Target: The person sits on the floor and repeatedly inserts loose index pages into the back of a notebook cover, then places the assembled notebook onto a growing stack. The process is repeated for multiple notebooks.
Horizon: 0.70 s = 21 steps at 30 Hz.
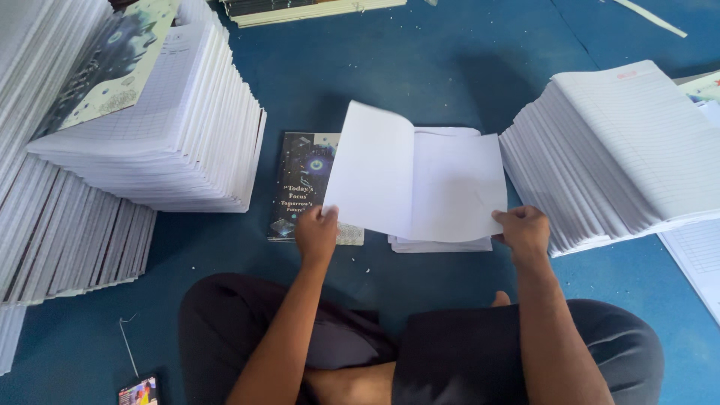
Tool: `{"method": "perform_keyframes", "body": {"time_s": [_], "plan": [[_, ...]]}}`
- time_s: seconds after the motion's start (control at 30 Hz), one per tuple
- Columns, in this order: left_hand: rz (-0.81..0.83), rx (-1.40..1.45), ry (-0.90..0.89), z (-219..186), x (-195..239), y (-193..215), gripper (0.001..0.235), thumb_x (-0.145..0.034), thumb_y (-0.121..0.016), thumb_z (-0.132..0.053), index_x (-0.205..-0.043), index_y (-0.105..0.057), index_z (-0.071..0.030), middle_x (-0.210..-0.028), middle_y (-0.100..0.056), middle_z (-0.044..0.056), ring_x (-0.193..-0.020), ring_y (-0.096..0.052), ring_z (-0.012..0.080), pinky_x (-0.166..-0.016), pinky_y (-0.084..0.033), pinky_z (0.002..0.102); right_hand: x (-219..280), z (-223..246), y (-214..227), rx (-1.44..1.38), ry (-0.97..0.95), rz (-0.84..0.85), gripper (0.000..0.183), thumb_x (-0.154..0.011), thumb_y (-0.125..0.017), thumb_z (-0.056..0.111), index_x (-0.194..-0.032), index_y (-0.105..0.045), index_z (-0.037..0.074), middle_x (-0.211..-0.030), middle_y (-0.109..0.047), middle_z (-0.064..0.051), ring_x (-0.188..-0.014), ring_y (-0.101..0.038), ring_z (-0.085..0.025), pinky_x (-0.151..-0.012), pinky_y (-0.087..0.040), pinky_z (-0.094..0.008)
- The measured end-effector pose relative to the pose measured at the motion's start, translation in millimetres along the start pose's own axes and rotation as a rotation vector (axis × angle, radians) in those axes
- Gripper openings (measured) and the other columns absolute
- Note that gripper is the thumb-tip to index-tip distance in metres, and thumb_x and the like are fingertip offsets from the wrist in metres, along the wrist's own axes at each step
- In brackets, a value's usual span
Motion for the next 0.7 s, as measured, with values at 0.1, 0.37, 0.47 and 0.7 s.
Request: {"method": "perform_keyframes", "body": {"time_s": [0.1,0.37,0.47,0.7], "plan": [[0.051,-0.206,0.082,13.5,3.1,2.0,0.029,-0.085,-0.070,-0.031,-0.089,-0.075,-0.004,-0.077,-0.077,0.011,-0.068,-0.074,0.0230,-0.066,-0.055,0.038,2.1,-2.4,5.6,0.036,0.016,-0.030,0.028,-0.086,-0.078,0.009,-0.101,-0.067,-0.011,-0.094,-0.070,-0.021,-0.077,-0.072,-0.026,-0.058,-0.063,-0.033],[-0.006,-0.529,0.041,5.0,13.3,10.4,0.044,-0.077,-0.079,-0.046,-0.096,-0.074,-0.007,-0.094,-0.074,0.013,-0.091,-0.070,0.0344,-0.078,-0.053,0.046,4.2,1.4,14.3,0.385,0.052,-0.121,0.048,-0.083,-0.081,0.022,-0.122,-0.068,-0.004,-0.101,-0.075,-0.024,-0.086,-0.072,-0.032,-0.077,-0.056,-0.041],[-0.077,-0.485,0.061,-5.1,17.0,12.2,0.048,-0.079,-0.077,-0.045,-0.111,-0.069,-0.011,-0.090,-0.074,0.015,-0.092,-0.071,0.0365,-0.081,-0.054,0.046,10.7,17.7,16.9,0.498,0.291,-0.226,0.050,-0.079,-0.084,0.023,-0.119,-0.070,-0.005,-0.108,-0.071,-0.023,-0.099,-0.069,-0.037,-0.089,-0.054,-0.047],[-0.032,-0.322,-0.125,-30.5,21.5,-6.3,0.029,-0.084,-0.074,-0.031,-0.105,-0.072,-0.010,-0.073,-0.072,0.010,-0.072,-0.071,0.0282,-0.070,-0.054,0.042,28.6,75.1,40.7,0.482,0.640,-0.228,0.032,-0.089,-0.078,0.020,-0.115,-0.073,0.004,-0.112,-0.071,-0.018,-0.096,-0.071,-0.032,-0.089,-0.056,-0.045]]}}
Point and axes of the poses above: each hand's wrist, its own x-axis away from the middle knuckle, its own y-axis out of the back of the hand, z = x × y, the point moved 5 cm from there along -x, towards the middle knuckle
